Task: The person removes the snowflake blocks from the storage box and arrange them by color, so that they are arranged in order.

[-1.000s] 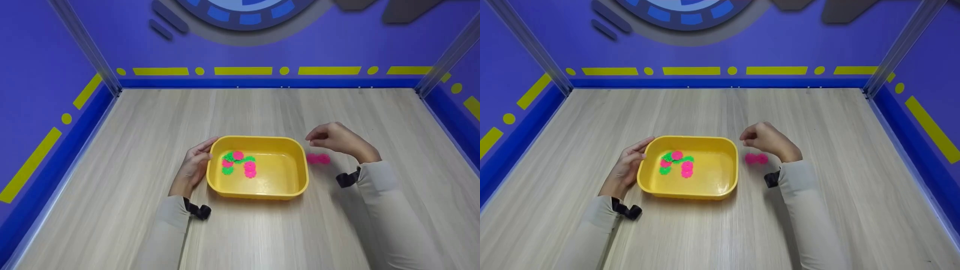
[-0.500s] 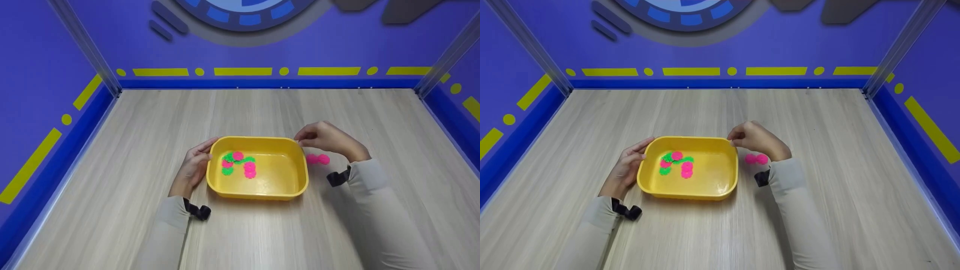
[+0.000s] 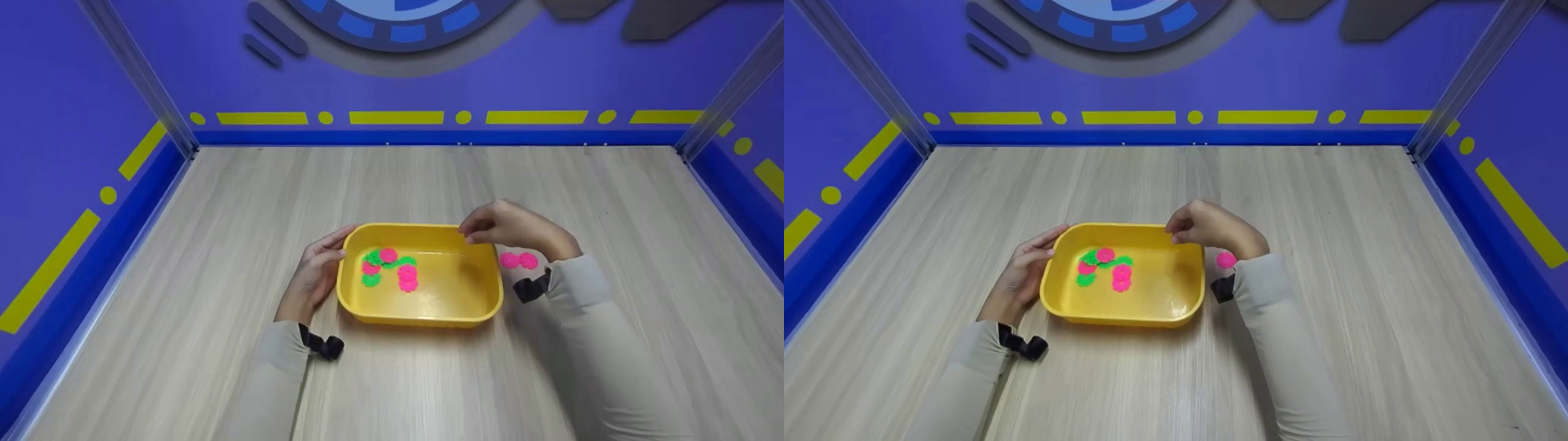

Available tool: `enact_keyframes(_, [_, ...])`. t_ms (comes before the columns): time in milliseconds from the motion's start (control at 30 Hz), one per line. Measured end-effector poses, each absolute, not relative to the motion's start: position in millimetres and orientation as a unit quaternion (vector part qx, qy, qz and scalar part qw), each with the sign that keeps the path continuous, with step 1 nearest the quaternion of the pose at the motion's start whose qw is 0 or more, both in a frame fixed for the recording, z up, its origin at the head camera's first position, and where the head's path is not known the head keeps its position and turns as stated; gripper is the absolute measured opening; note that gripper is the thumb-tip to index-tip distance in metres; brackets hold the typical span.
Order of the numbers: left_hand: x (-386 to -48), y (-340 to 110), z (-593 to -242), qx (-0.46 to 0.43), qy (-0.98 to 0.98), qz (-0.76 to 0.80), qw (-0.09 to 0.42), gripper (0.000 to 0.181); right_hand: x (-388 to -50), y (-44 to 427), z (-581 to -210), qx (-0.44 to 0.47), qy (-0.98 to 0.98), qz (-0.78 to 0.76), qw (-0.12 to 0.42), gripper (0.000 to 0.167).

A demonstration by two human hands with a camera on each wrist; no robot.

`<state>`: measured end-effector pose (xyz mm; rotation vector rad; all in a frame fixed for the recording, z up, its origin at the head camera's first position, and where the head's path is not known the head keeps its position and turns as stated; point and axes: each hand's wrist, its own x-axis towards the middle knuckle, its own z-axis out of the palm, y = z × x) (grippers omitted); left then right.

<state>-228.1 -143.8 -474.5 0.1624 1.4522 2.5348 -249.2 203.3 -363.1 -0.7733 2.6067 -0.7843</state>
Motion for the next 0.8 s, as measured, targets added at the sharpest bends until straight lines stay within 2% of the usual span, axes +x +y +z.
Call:
enact_keyframes(367, [-229,-143,-475,0.056,0.495,0.861,0.105,0.057,-252,179,-369,-0.267,0.906,-0.267,0.192,0.028])
enact_keyframes(800, [-228,-143,-475,0.060,0.493,0.862,0.101,0.057,-255,155,-380,-0.292,0.900,-0.254,0.202,0.026])
